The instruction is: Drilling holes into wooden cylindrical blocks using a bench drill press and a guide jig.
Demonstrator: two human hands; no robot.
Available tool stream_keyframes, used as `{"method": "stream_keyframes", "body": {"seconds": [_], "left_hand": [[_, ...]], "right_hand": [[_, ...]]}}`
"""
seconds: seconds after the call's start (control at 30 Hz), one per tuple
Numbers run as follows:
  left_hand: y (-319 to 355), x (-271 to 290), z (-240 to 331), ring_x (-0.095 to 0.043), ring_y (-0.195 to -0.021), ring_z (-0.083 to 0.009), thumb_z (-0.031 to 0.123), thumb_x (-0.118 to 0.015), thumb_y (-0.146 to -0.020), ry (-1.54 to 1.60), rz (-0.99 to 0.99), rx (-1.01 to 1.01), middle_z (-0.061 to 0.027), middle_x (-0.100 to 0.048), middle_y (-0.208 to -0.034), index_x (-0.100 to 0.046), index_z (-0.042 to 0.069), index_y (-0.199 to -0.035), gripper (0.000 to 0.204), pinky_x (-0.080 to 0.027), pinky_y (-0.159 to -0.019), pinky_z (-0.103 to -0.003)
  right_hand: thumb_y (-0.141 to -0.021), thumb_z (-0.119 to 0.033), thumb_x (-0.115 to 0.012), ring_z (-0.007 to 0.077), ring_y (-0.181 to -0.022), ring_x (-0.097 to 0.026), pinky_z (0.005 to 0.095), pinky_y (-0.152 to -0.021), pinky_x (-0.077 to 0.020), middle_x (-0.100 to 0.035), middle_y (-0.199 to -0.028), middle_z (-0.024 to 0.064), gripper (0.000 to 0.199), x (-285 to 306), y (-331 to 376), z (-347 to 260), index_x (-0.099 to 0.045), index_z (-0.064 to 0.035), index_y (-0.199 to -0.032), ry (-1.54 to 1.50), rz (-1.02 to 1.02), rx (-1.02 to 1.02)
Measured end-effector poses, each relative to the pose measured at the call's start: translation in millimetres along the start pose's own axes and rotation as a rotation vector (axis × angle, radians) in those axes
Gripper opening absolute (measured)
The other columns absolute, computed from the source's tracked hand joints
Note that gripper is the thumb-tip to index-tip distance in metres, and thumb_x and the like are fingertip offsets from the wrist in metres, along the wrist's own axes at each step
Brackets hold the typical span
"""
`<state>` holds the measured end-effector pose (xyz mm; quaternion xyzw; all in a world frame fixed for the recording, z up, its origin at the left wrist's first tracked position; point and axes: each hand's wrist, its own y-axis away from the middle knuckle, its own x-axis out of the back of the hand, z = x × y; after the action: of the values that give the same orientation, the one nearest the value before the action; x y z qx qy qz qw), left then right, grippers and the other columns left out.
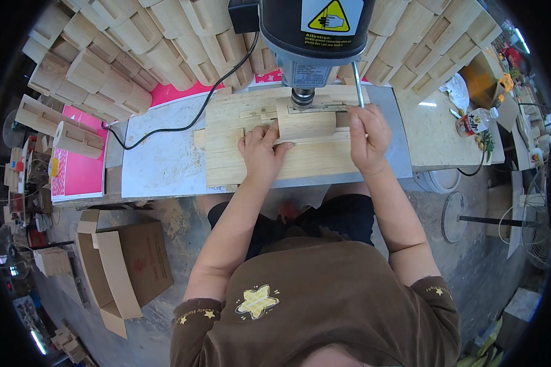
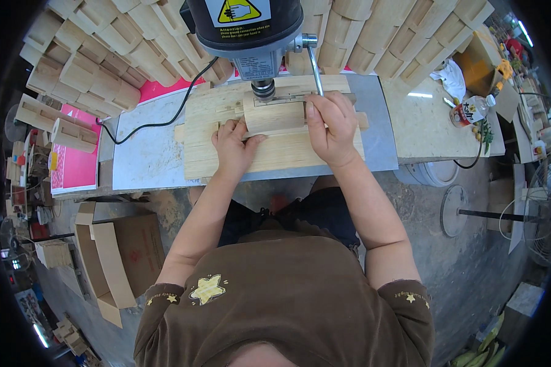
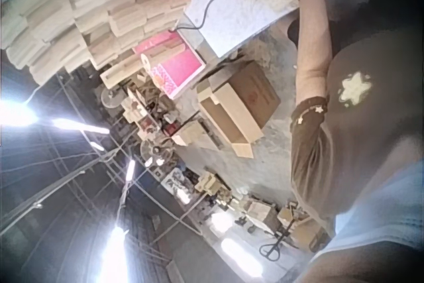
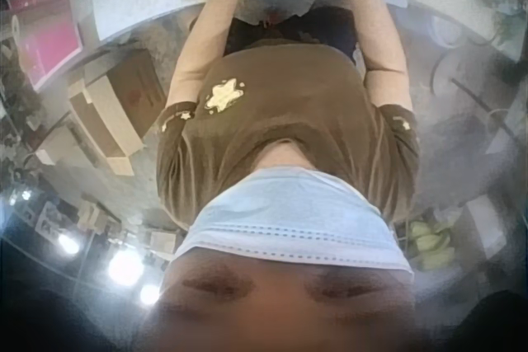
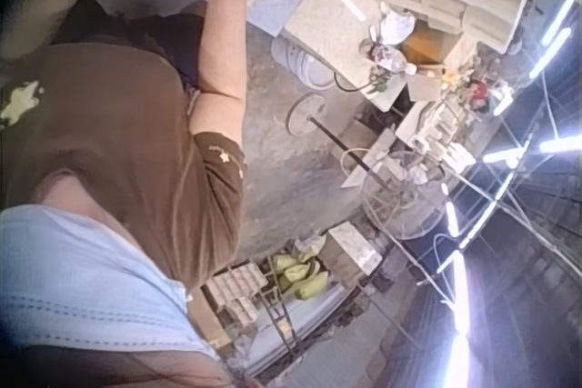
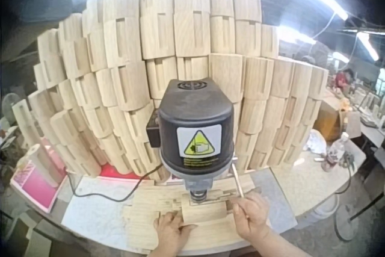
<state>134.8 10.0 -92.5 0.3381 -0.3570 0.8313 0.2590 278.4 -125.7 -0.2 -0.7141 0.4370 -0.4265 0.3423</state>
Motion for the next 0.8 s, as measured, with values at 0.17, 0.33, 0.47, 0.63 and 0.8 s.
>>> {"method": "stream_keyframes", "body": {"seconds": [0.17, 0.33, 0.47, 0.63, 0.8], "left_hand": [[0, -1, -3, -0.049, -0.087, -0.0201, 0.032, -0.073, -0.066, -0.012, 0.019, -0.024, -0.0014, -0.054, -0.086, -0.06, 0.015, -0.114, 0.052, -0.028, -0.083, -0.039], [-6, -1, -9, -0.051, -0.084, -0.0182, 0.033, -0.076, -0.062, 0.16, -0.108, 0.08, -0.0017, -0.054, -0.085, -0.063, 0.013, -0.108, 0.052, -0.026, -0.084, -0.038], [-12, -3, -12, -0.052, -0.083, -0.0172, 0.034, -0.078, -0.059, 0.253, -0.115, 0.103, -0.0009, -0.054, -0.083, -0.064, 0.012, -0.105, 0.053, -0.023, -0.087, -0.038], [-17, -8, -18, -0.052, -0.083, -0.0157, 0.026, -0.08, -0.059, 0.501, -0.131, 0.123, 0.0014, -0.054, -0.083, -0.065, 0.011, -0.095, 0.042, -0.018, -0.093, -0.038], [-14, 4, -22, -0.058, -0.078, -0.0124, 0.009, -0.078, -0.063, 0.622, -0.187, 0.068, -0.0019, -0.053, -0.087, -0.063, 0.002, -0.096, 0.037, -0.044, -0.078, -0.028]], "right_hand": [[-0.082, -0.011, -0.058, 0.0199, -0.051, -0.052, 0.032, -0.049, -0.0408, -0.052, -0.06, 0.01, 0.012, 26, -78, -18, -0.059, -0.0007, -0.077, 0.096, 0.03, -0.11], [-0.085, -0.028, -0.05, 0.0381, -0.068, -0.058, 0.0406, -0.061, -0.044, -0.056, -0.067, 0.0225, 0.031, -3, -170, 7, -0.057, 0.0017, -0.076, 0.396, 0.079, -0.13], [-0.089, -0.025, -0.051, 0.0238, -0.071, -0.056, 0.0314, -0.064, -0.0433, -0.057, -0.073, 0.0129, 0.026, -2, -156, 29, -0.055, 0.0006, -0.096, 0.046, -0.087, -0.289], [-0.084, -0.03, -0.059, 0.0235, -0.086, -0.059, 0.0315, -0.075, -0.0443, -0.063, -0.093, 0.0126, 0.037, 28, -65, 47, -0.057, -0.0046, -0.111, -0.12, -0.507, -0.545], [-0.075, -0.015, -0.065, 0.032, -0.093, -0.054, 0.0382, -0.08, -0.0423, -0.06, -0.094, 0.0142, 0.03, 36, 7, 46, -0.059, -0.0043, -0.102, 0.246, -0.724, -0.345]]}}
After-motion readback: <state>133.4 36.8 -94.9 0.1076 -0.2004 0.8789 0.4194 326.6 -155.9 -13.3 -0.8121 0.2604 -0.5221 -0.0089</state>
